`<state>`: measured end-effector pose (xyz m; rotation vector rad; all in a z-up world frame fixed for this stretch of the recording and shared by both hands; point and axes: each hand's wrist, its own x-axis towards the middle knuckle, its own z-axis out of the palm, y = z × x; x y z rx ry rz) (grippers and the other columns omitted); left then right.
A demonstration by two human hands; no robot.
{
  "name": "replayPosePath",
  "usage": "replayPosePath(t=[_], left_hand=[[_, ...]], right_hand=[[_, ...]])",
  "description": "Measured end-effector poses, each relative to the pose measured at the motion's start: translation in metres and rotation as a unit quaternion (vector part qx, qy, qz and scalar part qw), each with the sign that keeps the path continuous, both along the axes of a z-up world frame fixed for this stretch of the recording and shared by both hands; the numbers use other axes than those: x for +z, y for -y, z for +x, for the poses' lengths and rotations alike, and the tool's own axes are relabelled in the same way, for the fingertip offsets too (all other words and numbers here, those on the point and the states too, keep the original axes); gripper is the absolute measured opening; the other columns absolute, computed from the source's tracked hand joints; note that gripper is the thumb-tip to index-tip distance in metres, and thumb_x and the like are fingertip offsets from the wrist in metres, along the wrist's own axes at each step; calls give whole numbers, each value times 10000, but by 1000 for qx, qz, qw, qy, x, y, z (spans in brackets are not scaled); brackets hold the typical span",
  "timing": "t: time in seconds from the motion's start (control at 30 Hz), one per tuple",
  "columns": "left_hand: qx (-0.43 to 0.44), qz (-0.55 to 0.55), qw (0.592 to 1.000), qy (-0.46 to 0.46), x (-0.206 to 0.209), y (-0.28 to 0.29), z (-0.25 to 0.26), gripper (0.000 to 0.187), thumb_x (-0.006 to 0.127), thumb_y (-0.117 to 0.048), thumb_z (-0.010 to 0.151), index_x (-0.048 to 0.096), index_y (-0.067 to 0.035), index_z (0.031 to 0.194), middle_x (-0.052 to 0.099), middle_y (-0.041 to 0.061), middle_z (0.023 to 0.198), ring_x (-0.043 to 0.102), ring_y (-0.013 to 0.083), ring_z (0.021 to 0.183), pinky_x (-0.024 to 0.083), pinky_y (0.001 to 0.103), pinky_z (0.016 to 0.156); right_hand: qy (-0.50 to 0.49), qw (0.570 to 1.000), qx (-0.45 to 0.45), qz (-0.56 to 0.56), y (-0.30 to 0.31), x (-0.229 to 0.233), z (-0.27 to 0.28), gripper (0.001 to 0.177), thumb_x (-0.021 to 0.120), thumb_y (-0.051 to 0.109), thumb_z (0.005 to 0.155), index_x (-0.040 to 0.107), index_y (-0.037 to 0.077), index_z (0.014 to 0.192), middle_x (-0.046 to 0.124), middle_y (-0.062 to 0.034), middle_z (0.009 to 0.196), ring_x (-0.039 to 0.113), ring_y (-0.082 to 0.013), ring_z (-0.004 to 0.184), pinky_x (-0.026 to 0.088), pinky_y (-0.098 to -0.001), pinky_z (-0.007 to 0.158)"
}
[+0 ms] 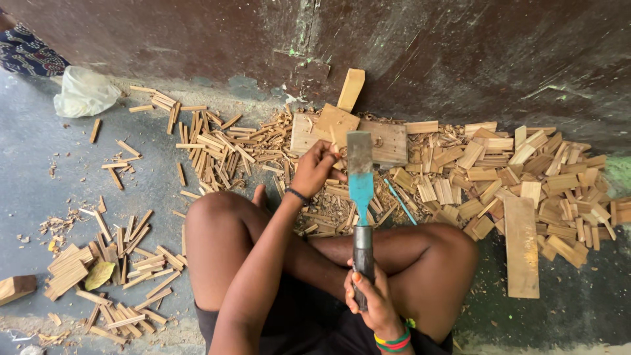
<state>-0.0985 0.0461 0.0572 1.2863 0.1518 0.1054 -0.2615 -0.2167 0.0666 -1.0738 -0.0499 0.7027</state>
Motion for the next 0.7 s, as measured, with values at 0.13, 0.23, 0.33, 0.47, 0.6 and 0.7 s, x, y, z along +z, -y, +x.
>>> replayPosePath(t=[0.13, 0.23, 0.33, 0.47, 0.6, 0.7], left_hand=[[-16, -34, 999, 4, -1, -4, -4, 139, 475, -120, 1019, 502, -31, 1123, 733, 70, 888, 717, 142, 604, 602, 257, 558], [-13, 52, 998, 15, -8, -2, 0, 158, 505, -159, 1059, 530, -22, 1134, 673, 45, 829, 592, 101, 530, 512, 255, 488], [1, 112, 994, 2, -21, 3, -3, 183, 542, -196, 1079, 553, -27, 1149, 601, 11, 786, 546, 83, 550, 495, 265, 502], [20, 152, 988, -6, -38, 21, -6, 210, 518, -226, 1076, 558, -34, 1153, 579, 4, 731, 540, 84, 531, 489, 276, 496], [13, 121, 992, -20, -44, 38, -6, 221, 512, -240, 1087, 548, -37, 1167, 531, 14, 711, 493, 85, 518, 464, 280, 485], [37, 96, 995, -2, -50, 42, -5, 221, 500, -240, 1083, 549, -36, 1155, 542, 5, 740, 525, 81, 532, 491, 282, 491]], right_hand=[[-30, 999, -2, -44, 13, -10, -1, 392, 671, 261, 947, 526, 18, 1217, 578, -98, 708, 525, -138, 450, 406, -252, 394], [-72, 996, -15, -51, 28, -19, -4, 374, 651, 262, 950, 528, 30, 1217, 573, -97, 692, 525, -141, 440, 393, -249, 383], [-113, 992, -42, -40, 39, -32, -16, 364, 637, 268, 953, 525, 34, 1208, 567, -99, 686, 519, -145, 431, 376, -247, 369], [-133, 989, -61, 13, 53, -44, -21, 367, 636, 281, 968, 512, 33, 1208, 552, -90, 690, 496, -135, 424, 370, -243, 369], [-110, 991, -66, 29, 51, -46, -19, 370, 641, 272, 957, 505, 40, 1210, 561, -95, 695, 511, -148, 443, 400, -255, 392], [-80, 996, -40, 10, 42, -48, -23, 346, 661, 231, 962, 501, 38, 1200, 573, -98, 693, 511, -146, 444, 403, -257, 396]])
